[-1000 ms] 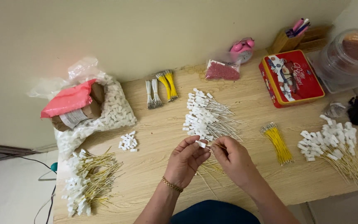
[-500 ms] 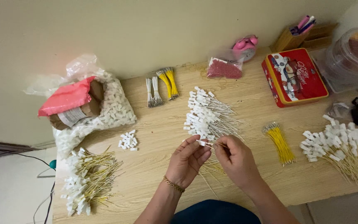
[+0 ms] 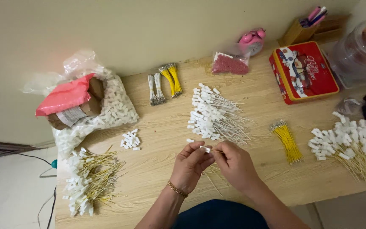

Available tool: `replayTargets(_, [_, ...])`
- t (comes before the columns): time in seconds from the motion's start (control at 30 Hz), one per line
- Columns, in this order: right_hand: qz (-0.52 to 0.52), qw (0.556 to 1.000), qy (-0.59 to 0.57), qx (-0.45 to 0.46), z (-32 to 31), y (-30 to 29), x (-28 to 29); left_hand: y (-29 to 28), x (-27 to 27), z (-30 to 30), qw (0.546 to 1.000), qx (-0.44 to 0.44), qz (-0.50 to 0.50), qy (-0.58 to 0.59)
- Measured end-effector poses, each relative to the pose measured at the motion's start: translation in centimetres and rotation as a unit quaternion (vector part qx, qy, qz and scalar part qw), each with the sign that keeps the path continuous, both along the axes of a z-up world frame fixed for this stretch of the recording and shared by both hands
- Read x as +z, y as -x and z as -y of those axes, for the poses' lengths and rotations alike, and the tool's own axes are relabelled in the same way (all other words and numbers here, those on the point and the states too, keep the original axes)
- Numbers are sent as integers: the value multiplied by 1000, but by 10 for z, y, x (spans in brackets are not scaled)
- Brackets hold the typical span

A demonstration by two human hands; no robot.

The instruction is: Assembling small white plastic connector heads onto thin metal pins.

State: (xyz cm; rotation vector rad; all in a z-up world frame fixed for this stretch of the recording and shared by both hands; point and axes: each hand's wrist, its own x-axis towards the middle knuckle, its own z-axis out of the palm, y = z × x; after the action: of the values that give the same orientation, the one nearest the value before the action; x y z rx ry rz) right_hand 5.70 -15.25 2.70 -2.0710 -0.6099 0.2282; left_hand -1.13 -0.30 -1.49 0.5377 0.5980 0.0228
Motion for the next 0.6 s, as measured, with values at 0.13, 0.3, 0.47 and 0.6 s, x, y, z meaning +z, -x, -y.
replayTargets(0.13, [-60, 997, 48, 32, 5, 0, -46, 12, -37, -3, 998, -19, -56, -26])
replayTargets(0.3, [-107, 991, 59, 50, 29, -5, -137, 27, -132, -20, 861, -158, -131, -465])
replayTargets(0.47, [-134, 987, 85, -6, 38, -10, -102, 1, -146, -40, 666, -148, -132, -719])
replayTargets(0.6, [-177, 977, 119, -15, 34, -14, -93, -22, -189, -57, 534, -132, -98, -829])
